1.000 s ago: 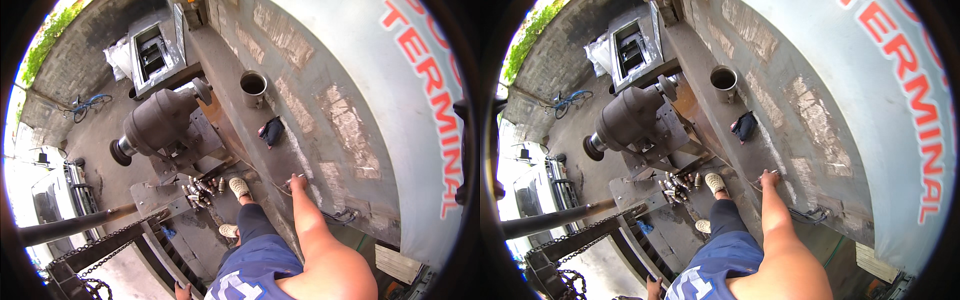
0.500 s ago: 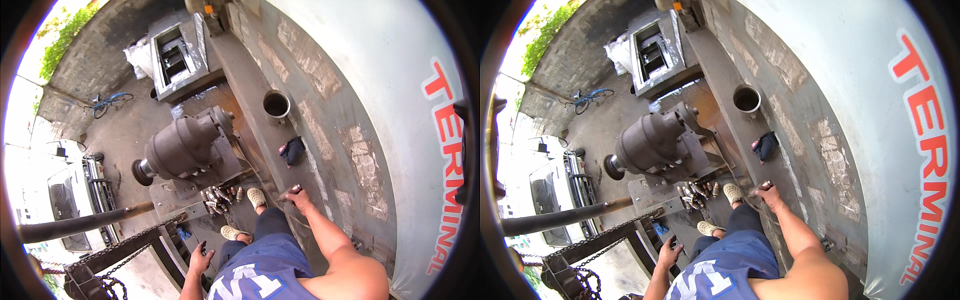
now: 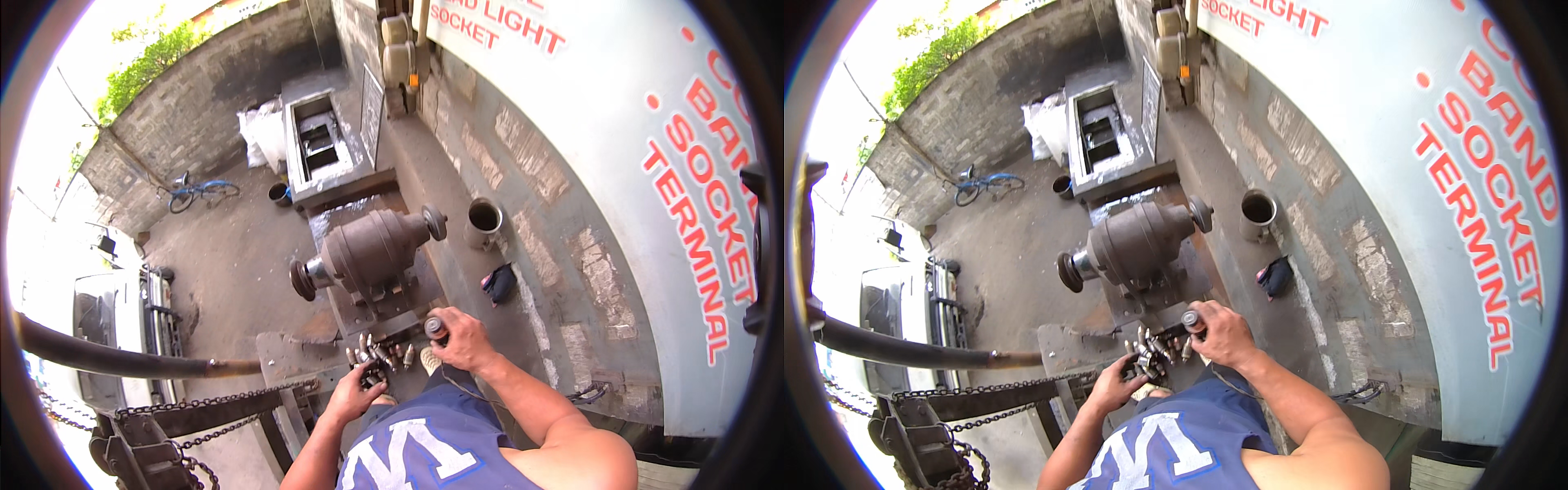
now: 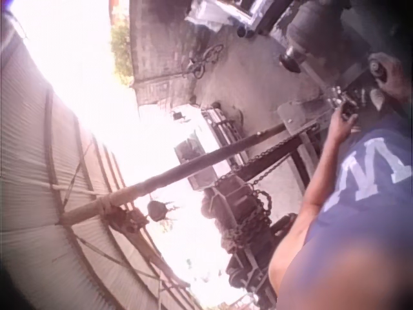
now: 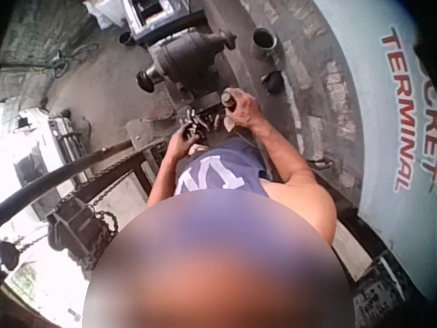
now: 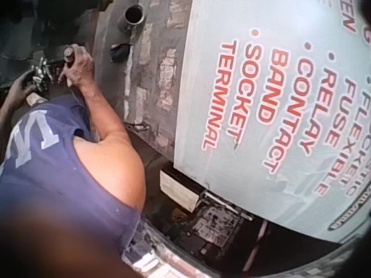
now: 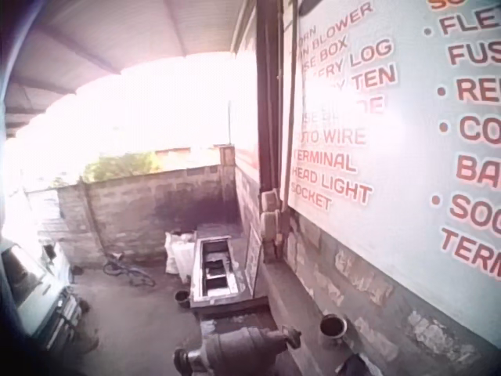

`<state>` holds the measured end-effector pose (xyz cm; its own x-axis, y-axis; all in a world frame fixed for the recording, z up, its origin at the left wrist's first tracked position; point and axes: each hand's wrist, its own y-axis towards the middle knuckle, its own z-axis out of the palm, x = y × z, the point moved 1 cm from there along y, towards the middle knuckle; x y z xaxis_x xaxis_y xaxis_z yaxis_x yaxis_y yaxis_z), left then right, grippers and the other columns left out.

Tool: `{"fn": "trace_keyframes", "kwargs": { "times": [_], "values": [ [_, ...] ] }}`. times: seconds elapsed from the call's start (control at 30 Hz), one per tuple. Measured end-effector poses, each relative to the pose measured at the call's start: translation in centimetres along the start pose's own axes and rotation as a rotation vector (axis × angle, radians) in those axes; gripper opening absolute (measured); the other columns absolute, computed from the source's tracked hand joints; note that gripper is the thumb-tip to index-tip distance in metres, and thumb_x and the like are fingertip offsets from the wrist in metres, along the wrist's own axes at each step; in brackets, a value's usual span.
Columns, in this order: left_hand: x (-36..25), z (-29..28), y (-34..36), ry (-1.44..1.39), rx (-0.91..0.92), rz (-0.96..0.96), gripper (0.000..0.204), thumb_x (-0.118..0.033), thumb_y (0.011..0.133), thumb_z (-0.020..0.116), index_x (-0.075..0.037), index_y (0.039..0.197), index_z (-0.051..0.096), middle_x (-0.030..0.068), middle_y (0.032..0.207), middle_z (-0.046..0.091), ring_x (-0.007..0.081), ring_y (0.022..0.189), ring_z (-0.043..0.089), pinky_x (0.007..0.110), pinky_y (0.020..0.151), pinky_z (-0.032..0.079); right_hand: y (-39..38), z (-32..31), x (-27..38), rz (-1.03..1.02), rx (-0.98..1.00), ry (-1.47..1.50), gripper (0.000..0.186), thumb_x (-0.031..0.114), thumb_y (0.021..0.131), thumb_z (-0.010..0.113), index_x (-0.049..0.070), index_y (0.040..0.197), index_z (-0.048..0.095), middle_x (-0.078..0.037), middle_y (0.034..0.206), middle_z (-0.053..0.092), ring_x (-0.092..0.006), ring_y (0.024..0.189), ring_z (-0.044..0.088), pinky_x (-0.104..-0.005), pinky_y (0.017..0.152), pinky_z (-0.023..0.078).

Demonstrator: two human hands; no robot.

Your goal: The person repeatedly picks up small metal parts from a pile on a metal platform and presses them against a rotating grinding wheel. The person holds each part with both hands, grinds it briefly, and places it back on the platform. The process is repeated for multiple parts throughout the clip.

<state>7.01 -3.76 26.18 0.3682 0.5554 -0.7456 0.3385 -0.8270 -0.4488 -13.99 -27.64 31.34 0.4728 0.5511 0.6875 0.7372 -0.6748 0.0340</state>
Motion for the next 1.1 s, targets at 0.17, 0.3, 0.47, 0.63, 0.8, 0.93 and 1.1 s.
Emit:
{"fn": "trace_keyframes", "kwargs": {
  "times": [0.17, 0.3, 0.47, 0.63, 0.8, 0.93, 1.1],
  "values": [
    [7.5, -5.6, -2.0, -0.208, -0.152, -0.105, 0.075, -0.034, 0.089, 0.089, -0.001, 0.149, 0.061, 0.0227, 0.136, 0.073, 0.0317, 0.125, 0.070, 0.042, 0.108, 0.054, -1.2, -0.3, 1.9, 0.223, -0.231, 0.408, 0.044, 0.014, 0.084, 0.084, 0.005, 0.122, 0.064, -0.009, 0.102, 0.074, -0.0230, 0.092, 0.074, -0.0378, 0.087, 0.061],
    [10.2, -9.0, -1.7, -0.254, -0.193, -0.075, 0.074, -0.031, 0.087, 0.090, -0.001, 0.148, 0.061, 0.0221, 0.137, 0.072, 0.0305, 0.125, 0.070, 0.042, 0.109, 0.054, -3.3, 2.4, 5.0, 0.434, -0.146, 1.027, 0.029, 0.006, 0.092, 0.079, 0.004, 0.118, 0.065, -0.007, 0.102, 0.073, -0.0204, 0.086, 0.072, -0.0369, 0.077, 0.062],
    [6.5, -9.8, -1.4, -0.449, 0.082, 0.093, 0.092, -0.031, 0.082, 0.095, -0.005, 0.159, 0.051, 0.0186, 0.137, 0.071, 0.0260, 0.129, 0.066, 0.040, 0.113, 0.051, -2.6, 8.0, 10.7, 0.454, 0.063, 1.557, 0.033, 0.005, 0.097, 0.077, 0.007, 0.127, 0.062, -0.011, 0.112, 0.073, -0.0248, 0.096, 0.074, -0.0401, 0.081, 0.064],
    [3.5, -9.0, -2.1, -0.781, 0.068, 0.224, 0.094, -0.033, 0.081, 0.097, -0.005, 0.158, 0.051, 0.0126, 0.133, 0.072, 0.0190, 0.117, 0.070, 0.035, 0.103, 0.057, 0.9, 11.6, 13.2, 0.397, 0.356, 1.593, 0.042, 0.003, 0.096, 0.079, 0.006, 0.133, 0.060, -0.011, 0.121, 0.073, -0.0234, 0.111, 0.072, -0.0396, 0.093, 0.062],
    [4.4, -10.0, -1.7, -0.683, -0.201, 0.166, 0.074, -0.021, 0.082, 0.097, 0.001, 0.142, 0.061, 0.0093, 0.127, 0.072, 0.0161, 0.113, 0.068, 0.033, 0.097, 0.058, 3.8, 13.4, 12.8, 0.422, 0.556, 1.550, 0.047, 0.003, 0.096, 0.079, 0.006, 0.138, 0.058, -0.008, 0.127, 0.070, -0.0211, 0.114, 0.069, -0.0389, 0.098, 0.061],
    [4.6, -10.0, 0.0, -0.660, -0.246, 0.096, 0.074, -0.019, 0.082, 0.097, 0.001, 0.143, 0.059, 0.0109, 0.128, 0.071, 0.0180, 0.114, 0.069, 0.035, 0.099, 0.059, 6.0, 14.4, 11.4, 0.529, 0.628, 1.604, 0.043, 0.003, 0.097, 0.078, 0.006, 0.136, 0.059, -0.007, 0.122, 0.071, -0.0209, 0.111, 0.071, -0.0390, 0.097, 0.061],
    [5.2, -9.4, 2.7, -1.340, -0.063, -0.121, 0.071, -0.014, 0.084, 0.095, 0.000, 0.145, 0.059, 0.0099, 0.128, 0.070, 0.0200, 0.112, 0.070, 0.035, 0.095, 0.061, 7.7, 16.1, 9.6, 0.589, 0.502, 1.519, 0.047, -0.003, 0.094, 0.079, 0.007, 0.135, 0.059, -0.007, 0.122, 0.071, -0.0205, 0.111, 0.071, -0.0384, 0.100, 0.061]
  ]
}}
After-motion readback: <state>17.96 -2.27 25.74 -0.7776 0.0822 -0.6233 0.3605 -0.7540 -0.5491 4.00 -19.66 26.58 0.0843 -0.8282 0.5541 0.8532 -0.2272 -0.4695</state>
